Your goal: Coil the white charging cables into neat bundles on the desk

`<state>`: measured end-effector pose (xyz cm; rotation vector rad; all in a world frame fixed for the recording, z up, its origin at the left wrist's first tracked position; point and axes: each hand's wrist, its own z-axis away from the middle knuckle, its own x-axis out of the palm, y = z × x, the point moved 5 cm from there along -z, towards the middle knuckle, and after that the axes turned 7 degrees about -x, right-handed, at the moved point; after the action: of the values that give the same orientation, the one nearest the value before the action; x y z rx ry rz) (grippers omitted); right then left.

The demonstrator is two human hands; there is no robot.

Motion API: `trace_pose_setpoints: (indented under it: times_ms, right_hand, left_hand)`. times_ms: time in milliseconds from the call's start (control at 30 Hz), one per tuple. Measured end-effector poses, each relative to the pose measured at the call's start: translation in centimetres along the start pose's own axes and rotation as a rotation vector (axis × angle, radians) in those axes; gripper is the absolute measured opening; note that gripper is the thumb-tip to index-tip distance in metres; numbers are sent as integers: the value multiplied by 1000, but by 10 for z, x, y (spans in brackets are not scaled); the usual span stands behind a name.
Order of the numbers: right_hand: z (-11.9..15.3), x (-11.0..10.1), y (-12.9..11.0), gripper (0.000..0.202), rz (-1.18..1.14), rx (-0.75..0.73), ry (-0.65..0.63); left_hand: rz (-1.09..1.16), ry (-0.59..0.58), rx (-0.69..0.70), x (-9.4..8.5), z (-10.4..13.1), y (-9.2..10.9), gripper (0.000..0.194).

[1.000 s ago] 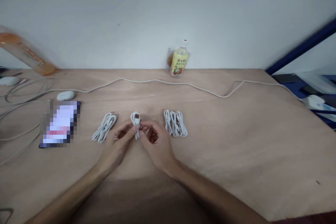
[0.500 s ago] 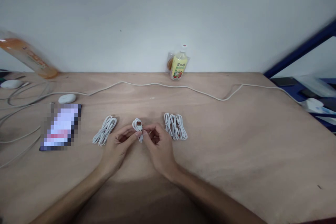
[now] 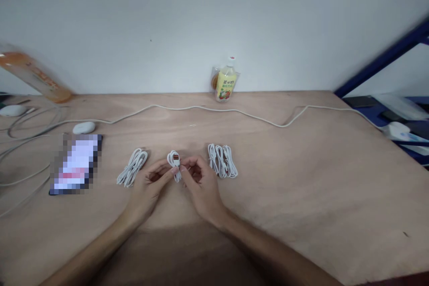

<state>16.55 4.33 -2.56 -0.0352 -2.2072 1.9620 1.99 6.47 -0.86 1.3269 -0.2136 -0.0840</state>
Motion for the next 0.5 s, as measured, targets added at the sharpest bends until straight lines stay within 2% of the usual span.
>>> trace_pose_setpoints:
  times_ms: [233,500]
  right_hand:
    - [-1,0,-3,26,28,-32,-51]
    - [3,1,-9,11,199,-148,-113]
  left_hand:
    - [-5,-7,-15,0,0,1,34]
    - [-17,-9,-66,-4,-2,-1,33]
